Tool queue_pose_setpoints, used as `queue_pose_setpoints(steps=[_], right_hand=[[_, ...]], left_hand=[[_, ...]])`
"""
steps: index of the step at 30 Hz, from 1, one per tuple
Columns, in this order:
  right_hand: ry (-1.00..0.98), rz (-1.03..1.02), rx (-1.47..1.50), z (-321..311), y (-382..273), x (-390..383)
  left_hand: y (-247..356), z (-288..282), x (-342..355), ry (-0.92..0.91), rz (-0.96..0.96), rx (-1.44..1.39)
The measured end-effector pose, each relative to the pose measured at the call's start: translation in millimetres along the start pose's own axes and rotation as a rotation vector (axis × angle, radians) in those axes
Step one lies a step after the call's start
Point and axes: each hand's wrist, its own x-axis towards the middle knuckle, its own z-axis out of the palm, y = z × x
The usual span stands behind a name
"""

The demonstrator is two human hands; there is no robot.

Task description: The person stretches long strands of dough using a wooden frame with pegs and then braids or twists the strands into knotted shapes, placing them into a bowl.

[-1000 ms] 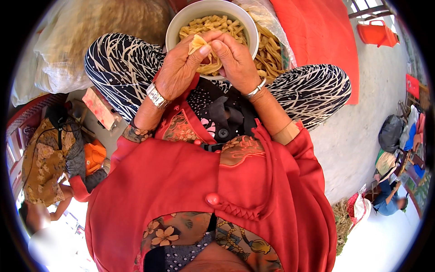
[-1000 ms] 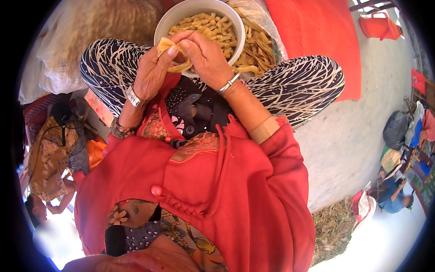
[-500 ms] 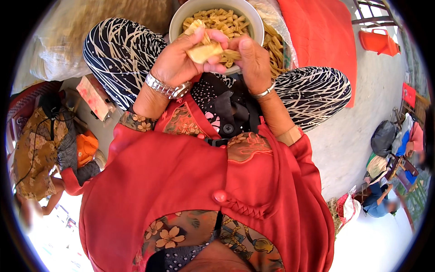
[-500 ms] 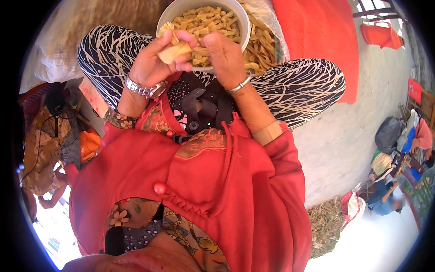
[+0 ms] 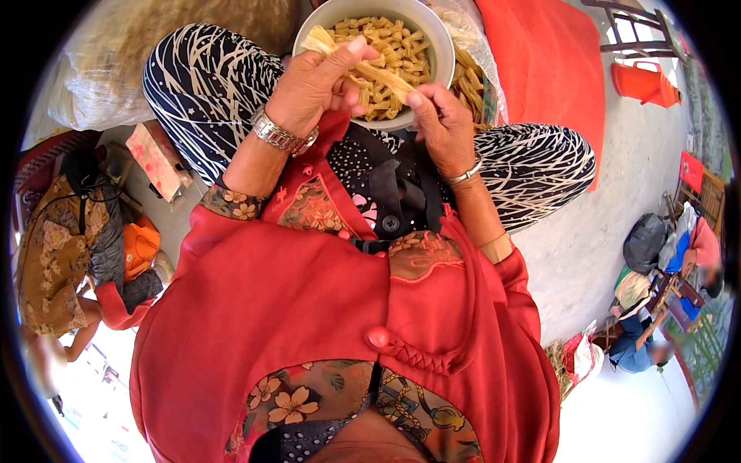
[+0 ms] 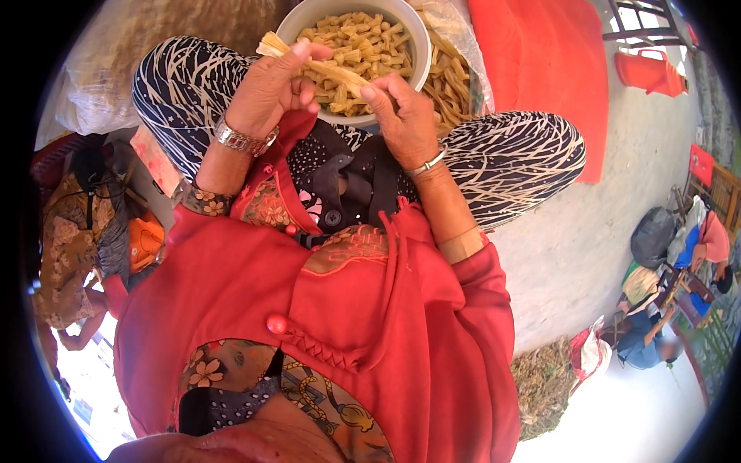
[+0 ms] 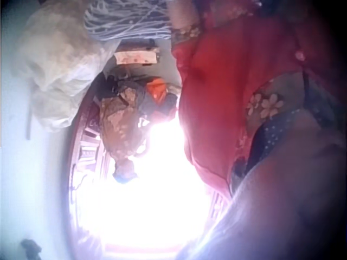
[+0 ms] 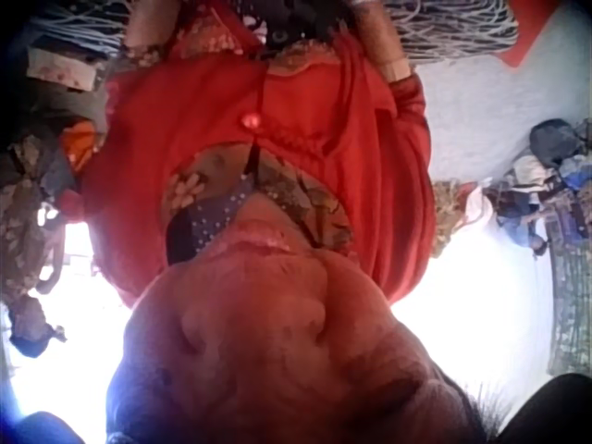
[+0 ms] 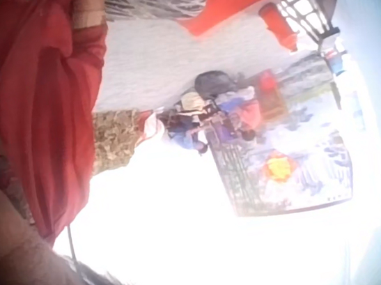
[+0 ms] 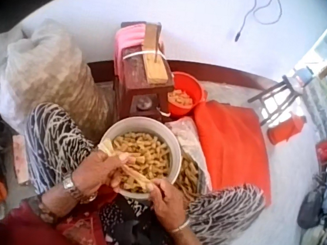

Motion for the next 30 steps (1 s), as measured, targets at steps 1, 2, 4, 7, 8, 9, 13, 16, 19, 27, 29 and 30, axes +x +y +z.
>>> queue_pose_setpoints(steps=[1, 2, 4, 7, 8, 9, 13, 16, 19, 27, 29, 30], right_hand=[[-0.039, 0.049, 0.028, 2, -1, 1], [-0.076, 0.100, 0.056, 5, -2, 1], [-0.122, 0.114, 0.077, 11, -5, 3], [-0.185, 0.141, 0.057, 16, -11, 12], [-0.195, 0.137, 0.049, 16, -11, 15], [-0.204, 0.133, 0.041, 16, -11, 17], [-0.242, 0.159, 0.057, 20, -9, 22], [-0.343, 0.194, 0.105, 21, -25, 28], [-0.490, 0.262, 0.129, 19, -40, 38], [-0.284, -0.180, -0.114, 5, -60, 44], [-0.232, -0.290, -0.236, -1, -76, 57], [-0.201, -0.350, -0.302, -6, -83, 65]], left_hand=[[-4, 0, 2, 0.062, 0.001, -0.007], [-6, -2, 4, 0.064, 0.012, 0.038], [-9, -6, 6, 0.070, 0.033, 0.128], [-6, -6, 6, 0.116, 0.029, 0.257], [-5, -7, 5, 0.119, 0.022, 0.244], [-3, -9, 4, 0.121, 0.015, 0.230], [-1, -8, 5, 0.107, 0.070, 0.068], [6, -5, 5, 0.075, 0.024, 0.013], [9, -5, 6, 0.071, 0.051, -0.037], [40, -21, -6, 0.087, 0.252, -0.282], [49, -19, 0, 0.104, 0.275, -0.281], [56, -17, 6, 0.108, 0.293, -0.283]])
